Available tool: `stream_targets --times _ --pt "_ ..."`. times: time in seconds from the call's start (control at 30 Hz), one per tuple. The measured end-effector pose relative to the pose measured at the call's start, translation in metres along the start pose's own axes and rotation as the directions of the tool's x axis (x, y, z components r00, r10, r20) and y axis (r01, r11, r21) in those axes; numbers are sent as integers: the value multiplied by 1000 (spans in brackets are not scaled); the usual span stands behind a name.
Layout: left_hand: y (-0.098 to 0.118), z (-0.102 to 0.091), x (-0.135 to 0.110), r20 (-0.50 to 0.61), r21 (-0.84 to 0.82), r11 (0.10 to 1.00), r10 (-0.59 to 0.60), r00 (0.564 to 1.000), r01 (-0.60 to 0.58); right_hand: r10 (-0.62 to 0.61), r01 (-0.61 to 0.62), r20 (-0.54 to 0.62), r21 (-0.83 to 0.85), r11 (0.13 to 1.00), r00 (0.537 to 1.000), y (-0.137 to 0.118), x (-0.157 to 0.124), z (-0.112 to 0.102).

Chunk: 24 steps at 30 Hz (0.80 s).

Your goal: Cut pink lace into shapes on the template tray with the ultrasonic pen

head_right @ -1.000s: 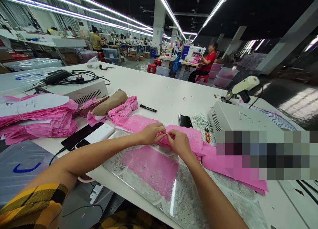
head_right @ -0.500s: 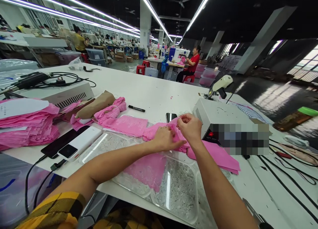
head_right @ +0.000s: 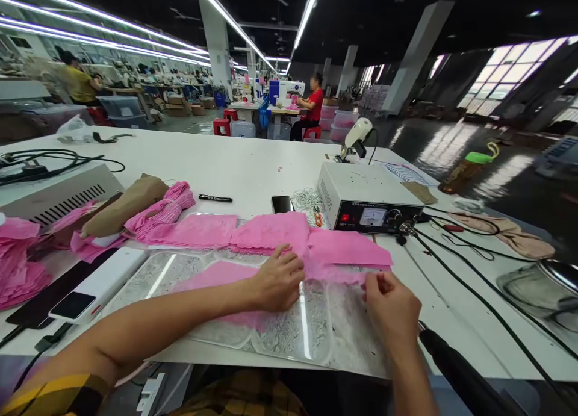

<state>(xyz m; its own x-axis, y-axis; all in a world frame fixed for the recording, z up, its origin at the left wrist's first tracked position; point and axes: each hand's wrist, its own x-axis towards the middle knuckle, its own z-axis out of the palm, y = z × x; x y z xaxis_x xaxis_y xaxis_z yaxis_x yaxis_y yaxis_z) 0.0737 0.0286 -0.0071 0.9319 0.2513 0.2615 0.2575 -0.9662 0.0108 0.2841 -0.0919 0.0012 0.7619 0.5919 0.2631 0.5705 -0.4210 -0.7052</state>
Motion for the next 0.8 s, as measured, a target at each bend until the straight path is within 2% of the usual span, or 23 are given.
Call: stream_targets --times 0.07,0.13,0.23,0.33,0.43,0.53,0.7,0.8 --pt "12 3 -17 74 18 990 135 988 -137 64 -37 131 -202 979 989 27 -21 -4" --pt "19 2 -29 147 -11 979 202 968 -202 104 -39 197 -307 951 975 47 -35 -10" --pt "22 -2 -34 213 -72 975 223 951 -212 124 -31 217 -385 922 968 62 -46 -20" --pt "18 -3 -30 223 -115 978 198 955 -176 137 -27 220 -442 897 966 67 -46 -30" --pt "13 -1 -23 207 -154 982 137 969 -106 165 -33 253 -454 890 953 74 -41 -39" --pt "9 -1 -17 193 -183 979 122 974 -86 182 -54 298 -391 919 937 83 -36 -44" --pt "7 -9 -19 158 -276 939 253 954 -204 46 34 300 -254 967 953 89 -34 -38" --pt "7 -10 -23 175 -296 927 289 941 -230 16 76 350 -246 966 937 88 -34 -30"
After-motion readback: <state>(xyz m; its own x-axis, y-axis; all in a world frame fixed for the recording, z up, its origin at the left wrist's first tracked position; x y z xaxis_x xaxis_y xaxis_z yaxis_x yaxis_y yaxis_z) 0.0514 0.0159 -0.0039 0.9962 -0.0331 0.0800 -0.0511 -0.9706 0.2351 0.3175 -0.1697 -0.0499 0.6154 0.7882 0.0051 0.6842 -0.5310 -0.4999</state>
